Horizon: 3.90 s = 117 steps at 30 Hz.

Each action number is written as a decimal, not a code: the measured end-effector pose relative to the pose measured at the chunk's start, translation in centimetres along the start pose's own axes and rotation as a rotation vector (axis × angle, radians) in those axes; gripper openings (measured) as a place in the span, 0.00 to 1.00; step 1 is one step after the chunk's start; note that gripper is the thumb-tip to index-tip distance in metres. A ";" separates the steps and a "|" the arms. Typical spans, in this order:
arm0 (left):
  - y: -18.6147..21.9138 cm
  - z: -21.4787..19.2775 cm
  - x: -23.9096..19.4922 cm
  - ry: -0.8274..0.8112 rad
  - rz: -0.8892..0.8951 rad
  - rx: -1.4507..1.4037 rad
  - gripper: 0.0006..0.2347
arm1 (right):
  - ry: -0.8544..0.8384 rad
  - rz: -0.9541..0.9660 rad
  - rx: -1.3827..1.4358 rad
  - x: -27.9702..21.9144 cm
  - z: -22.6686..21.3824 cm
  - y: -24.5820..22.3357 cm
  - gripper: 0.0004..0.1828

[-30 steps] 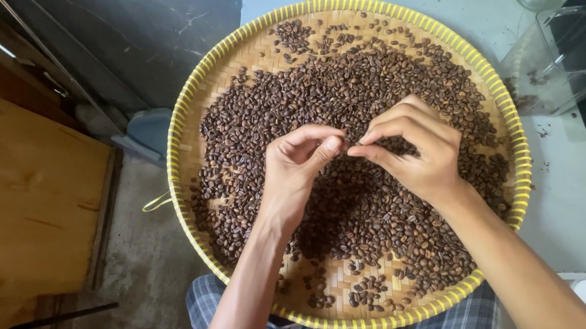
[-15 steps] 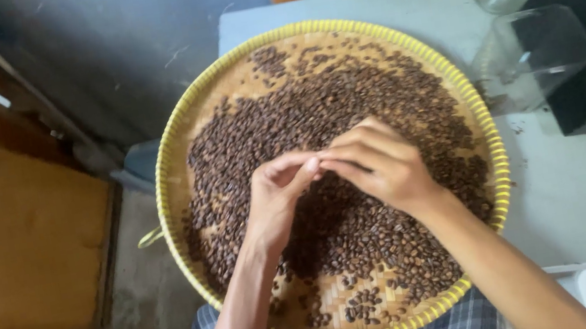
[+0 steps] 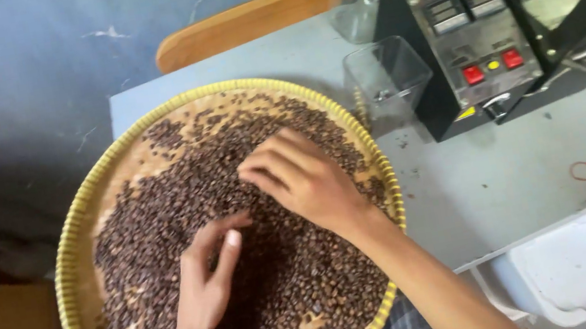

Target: The person sorts roasted coffee beans in a large woven tray by hand. They scoop handfuls of beans, sift through them to find and remove defective beans, and discard the unwanted pieces into a container on the right.

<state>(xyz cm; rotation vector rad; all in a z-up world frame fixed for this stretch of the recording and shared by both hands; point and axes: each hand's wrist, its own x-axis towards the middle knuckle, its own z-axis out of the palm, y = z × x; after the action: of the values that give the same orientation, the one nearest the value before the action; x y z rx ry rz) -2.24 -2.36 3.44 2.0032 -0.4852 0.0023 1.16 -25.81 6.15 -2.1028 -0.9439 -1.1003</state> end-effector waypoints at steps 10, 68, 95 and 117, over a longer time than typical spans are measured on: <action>-2.9 3.7 -0.1 -0.092 0.316 0.562 0.10 | 0.105 0.387 -0.363 -4.6 -12.3 6.4 0.05; -8.9 0.1 -0.2 -0.052 0.094 0.512 0.22 | -0.737 0.646 0.127 -0.7 3.6 -6.3 0.23; -6.3 -0.6 -0.3 0.096 0.177 0.372 0.10 | -0.698 0.581 0.162 -3.4 4.8 -3.0 0.21; -2.6 -0.9 -1.7 -0.171 0.083 0.463 0.38 | -0.750 0.642 -0.155 -1.6 3.6 -3.3 0.27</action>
<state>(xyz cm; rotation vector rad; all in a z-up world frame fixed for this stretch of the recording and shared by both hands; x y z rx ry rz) -2.74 -0.01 1.26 2.4466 -0.7288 -0.0058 -0.53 -21.70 3.56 -2.7189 -0.3967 -0.0447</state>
